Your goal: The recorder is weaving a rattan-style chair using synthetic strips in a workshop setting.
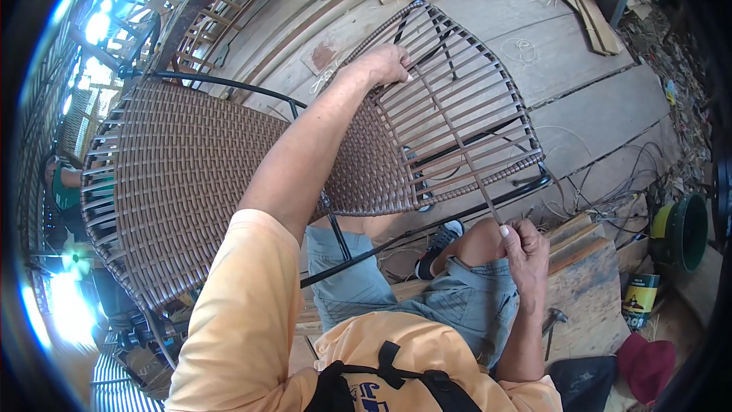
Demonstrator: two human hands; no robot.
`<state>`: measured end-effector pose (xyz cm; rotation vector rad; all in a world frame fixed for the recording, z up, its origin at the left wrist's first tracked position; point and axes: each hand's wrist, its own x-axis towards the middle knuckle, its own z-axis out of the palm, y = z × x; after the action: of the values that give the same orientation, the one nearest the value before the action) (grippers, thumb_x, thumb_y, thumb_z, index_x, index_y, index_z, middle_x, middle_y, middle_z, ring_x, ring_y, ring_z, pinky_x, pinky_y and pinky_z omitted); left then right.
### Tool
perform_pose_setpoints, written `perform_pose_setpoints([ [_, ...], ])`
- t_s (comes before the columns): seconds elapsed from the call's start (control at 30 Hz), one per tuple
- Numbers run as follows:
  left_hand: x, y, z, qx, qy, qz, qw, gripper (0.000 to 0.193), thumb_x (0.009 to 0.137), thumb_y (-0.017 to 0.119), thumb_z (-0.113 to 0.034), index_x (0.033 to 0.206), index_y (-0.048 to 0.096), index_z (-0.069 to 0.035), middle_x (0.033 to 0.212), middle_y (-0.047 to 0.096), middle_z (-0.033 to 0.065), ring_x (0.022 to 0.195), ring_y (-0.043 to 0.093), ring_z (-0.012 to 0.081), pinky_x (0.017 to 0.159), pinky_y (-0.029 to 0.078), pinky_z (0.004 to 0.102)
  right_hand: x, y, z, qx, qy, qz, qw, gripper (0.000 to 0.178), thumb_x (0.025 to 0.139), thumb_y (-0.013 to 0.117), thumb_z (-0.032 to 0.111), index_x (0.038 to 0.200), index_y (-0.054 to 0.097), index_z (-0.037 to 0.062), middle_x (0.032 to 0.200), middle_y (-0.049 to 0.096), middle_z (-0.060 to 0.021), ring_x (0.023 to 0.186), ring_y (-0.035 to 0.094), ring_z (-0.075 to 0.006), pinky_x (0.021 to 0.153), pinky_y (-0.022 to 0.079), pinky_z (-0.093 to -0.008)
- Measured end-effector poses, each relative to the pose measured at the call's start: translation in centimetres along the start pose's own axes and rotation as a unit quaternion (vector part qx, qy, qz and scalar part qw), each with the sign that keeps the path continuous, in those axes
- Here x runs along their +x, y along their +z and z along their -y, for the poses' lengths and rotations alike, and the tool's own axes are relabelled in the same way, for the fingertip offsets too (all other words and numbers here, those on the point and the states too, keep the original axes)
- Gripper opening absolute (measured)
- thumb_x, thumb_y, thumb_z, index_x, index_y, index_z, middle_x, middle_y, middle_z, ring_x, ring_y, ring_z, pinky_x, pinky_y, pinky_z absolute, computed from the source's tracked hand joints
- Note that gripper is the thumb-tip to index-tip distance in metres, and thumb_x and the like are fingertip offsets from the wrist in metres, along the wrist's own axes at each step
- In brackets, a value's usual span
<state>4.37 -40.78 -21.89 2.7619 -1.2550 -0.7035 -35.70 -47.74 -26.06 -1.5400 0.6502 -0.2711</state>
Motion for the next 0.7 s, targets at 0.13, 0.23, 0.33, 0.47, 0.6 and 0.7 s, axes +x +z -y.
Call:
perform_pose_setpoints([
  [0.13, 0.1, 0.2, 0.0, 0.011, -0.030, -0.001, 0.999, 0.038, 0.068, 0.072, -0.029, 0.093, 0.060, -0.003, 0.092, 0.063, 0.0153, 0.086, 0.059, 0.0272, 0.077, 0.045, 0.0358, -0.3, -0.1, 0.6, -0.001, 0.007, -0.006, 1.000, 0.022, 0.088, 0.055, 0.018, 0.075, 0.055, -0.0003, 0.052, 0.050, -0.0023, 0.047, 0.048, -0.0077, 0.045, 0.038, -0.0238],
  [0.23, 0.3, -0.3, 0.5, -0.032, -0.035, 0.026, 0.999, 0.036, 0.068, 0.070, -0.028, 0.093, 0.061, -0.003, 0.089, 0.064, 0.0127, 0.083, 0.059, 0.0245, 0.076, 0.046, 0.0335, 1.9, 1.5, 0.3, -0.196, -0.065, -0.035, 0.978, 0.023, 0.088, 0.055, 0.017, 0.076, 0.056, -0.0019, 0.051, 0.051, -0.0067, 0.047, 0.050, -0.0106, 0.045, 0.039, -0.0266],
  [0.33, -0.7, -1.9, 0.8, -0.083, -0.008, 0.000, 0.997, 0.025, 0.070, 0.069, -0.025, 0.086, 0.065, -0.007, 0.077, 0.064, 0.0105, 0.073, 0.058, 0.0214, 0.069, 0.046, 0.0330, 2.5, 2.3, 0.9, -0.156, -0.029, -0.034, 0.987, 0.022, 0.087, 0.054, 0.021, 0.078, 0.058, 0.0004, 0.058, 0.056, -0.0140, 0.051, 0.058, -0.0271, 0.051, 0.045, -0.0335],
  [0.47, -0.1, -2.0, 1.6, 0.038, -0.010, -0.069, 0.997, 0.020, 0.072, 0.067, -0.021, 0.088, 0.065, -0.009, 0.083, 0.065, 0.0126, 0.076, 0.060, 0.0256, 0.070, 0.047, 0.0350, 1.3, 1.2, 1.4, -0.124, -0.039, -0.015, 0.991, 0.021, 0.086, 0.056, 0.019, 0.078, 0.057, 0.0000, 0.055, 0.055, -0.0136, 0.049, 0.058, -0.0248, 0.049, 0.044, -0.0326],
  [0.6, 0.8, -1.2, 2.9, 0.020, -0.045, -0.050, 0.998, 0.028, 0.069, 0.068, -0.024, 0.090, 0.063, -0.006, 0.086, 0.065, 0.0138, 0.079, 0.060, 0.0272, 0.072, 0.046, 0.0363, 0.6, 1.2, 1.0, -0.082, -0.007, -0.010, 0.997, 0.021, 0.087, 0.056, 0.017, 0.077, 0.056, -0.0010, 0.053, 0.051, -0.0090, 0.046, 0.052, -0.0158, 0.046, 0.040, -0.0283],
  [0.7, 0.8, -1.4, 3.2, -0.048, -0.034, -0.018, 0.998, 0.026, 0.069, 0.068, -0.024, 0.082, 0.060, -0.003, 0.077, 0.063, 0.0109, 0.076, 0.059, 0.0228, 0.071, 0.045, 0.0336, 2.6, 2.6, -0.3, -0.131, -0.037, -0.029, 0.990, 0.021, 0.088, 0.055, 0.017, 0.078, 0.056, -0.0019, 0.051, 0.050, -0.0047, 0.045, 0.048, -0.0100, 0.044, 0.038, -0.0256],
])
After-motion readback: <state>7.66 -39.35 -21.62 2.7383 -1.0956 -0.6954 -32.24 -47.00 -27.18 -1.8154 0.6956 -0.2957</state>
